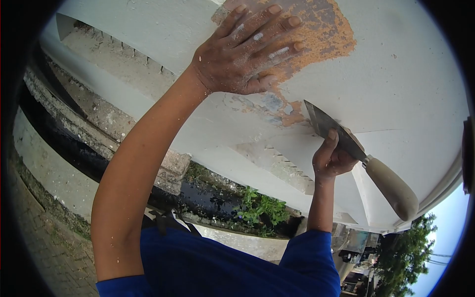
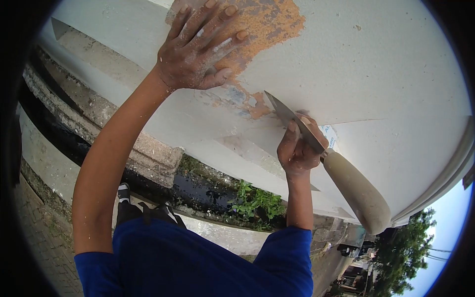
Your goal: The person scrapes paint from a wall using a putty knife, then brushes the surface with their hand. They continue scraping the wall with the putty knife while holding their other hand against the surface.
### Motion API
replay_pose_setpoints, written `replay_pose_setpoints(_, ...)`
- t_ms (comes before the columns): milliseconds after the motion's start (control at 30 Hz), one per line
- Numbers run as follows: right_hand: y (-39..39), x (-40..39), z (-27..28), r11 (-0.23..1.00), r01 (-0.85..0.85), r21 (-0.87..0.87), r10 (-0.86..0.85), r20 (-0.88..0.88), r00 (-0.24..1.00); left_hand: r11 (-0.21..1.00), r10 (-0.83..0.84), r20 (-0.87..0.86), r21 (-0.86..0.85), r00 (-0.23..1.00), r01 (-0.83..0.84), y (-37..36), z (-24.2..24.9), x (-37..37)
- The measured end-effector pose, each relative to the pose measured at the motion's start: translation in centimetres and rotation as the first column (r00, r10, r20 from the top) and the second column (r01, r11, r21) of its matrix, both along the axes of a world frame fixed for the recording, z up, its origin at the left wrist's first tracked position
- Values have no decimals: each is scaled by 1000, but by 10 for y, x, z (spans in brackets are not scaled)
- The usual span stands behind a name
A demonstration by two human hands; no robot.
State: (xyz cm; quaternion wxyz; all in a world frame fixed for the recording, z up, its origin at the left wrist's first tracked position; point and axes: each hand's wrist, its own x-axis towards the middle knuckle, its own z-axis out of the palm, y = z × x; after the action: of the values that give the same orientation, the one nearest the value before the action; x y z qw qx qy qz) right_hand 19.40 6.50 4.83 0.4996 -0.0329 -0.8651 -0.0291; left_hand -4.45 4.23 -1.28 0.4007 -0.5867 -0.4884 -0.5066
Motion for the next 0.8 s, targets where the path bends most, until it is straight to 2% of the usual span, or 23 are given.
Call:
replay_pose_setpoints(100, -7, 5, 17, 999, 51, 1, -50, 212, 976, 995, 55, -42, -83, 998, -58, -7, 4, -1)
replay_pose_setpoints(200, -1, 3, 2, 996, 76, 39, -79, 86, 993, 999, 40, -8, -15, 999, -40, -2, 1, 1)
replay_pose_setpoints(233, -1, 1, -1, 997, 22, 75, -38, 208, 977, 999, 22, -1, -24, 1000, -22, -1, 0, 1)
replay_pose_setpoints(300, -5, -3, 9, 999, -19, 49, 8, 223, 975, 999, -6, 4, -40, 1000, 6, -2, 0, -1)
replay_pose_setpoints(333, -4, -1, 13, 1000, -23, 19, 19, 184, 983, 1000, -4, 4, -27, 1000, 4, -1, 0, -3)
replay_pose_setpoints(367, -1, 3, 8, 1000, 6, -7, -6, 55, 998, 1000, -4, 9, -17, 1000, 4, 0, 0, -2)
replay_pose_setpoints(400, -5, 0, 9, 992, 62, -111, -58, 41, 997, 1000, -7, 17, -8, 1000, 7, -1, 0, 0)
replay_pose_setpoints(467, -2, -1, 9, 991, 20, 135, -57, 279, 959, 999, 31, -21, -42, 999, -32, -5, 1, 0)
replay_pose_setpoints(500, -8, -1, 19, 991, 29, 128, -77, 391, 917, 997, 52, -42, -56, 998, -54, -6, 3, -1)
replay_pose_setpoints(600, -7, 2, 10, 987, 141, -76, -130, 135, 982, 999, 31, -9, -25, 999, -32, -2, 1, -1)
replay_pose_setpoints(633, -4, -7, 2, 985, 109, 137, -127, 134, 983, 999, 27, -8, -22, 1000, -27, -2, 0, -1)
replay_pose_setpoints(667, -12, -4, 12, 968, 174, 181, -237, 430, 871, 1000, 18, -11, -14, 1000, -19, -1, 0, -1)
replay_pose_setpoints(733, -15, -9, 13, 995, 57, 84, -85, 376, 923, 1000, 15, -15, 5, 1000, -15, 0, 3, -2)
replay_pose_setpoints(800, -7, -5, 8, 985, 17, -173, -18, -2, 1000, 1000, 24, -5, 7, 1000, -24, -2, 1, 0)
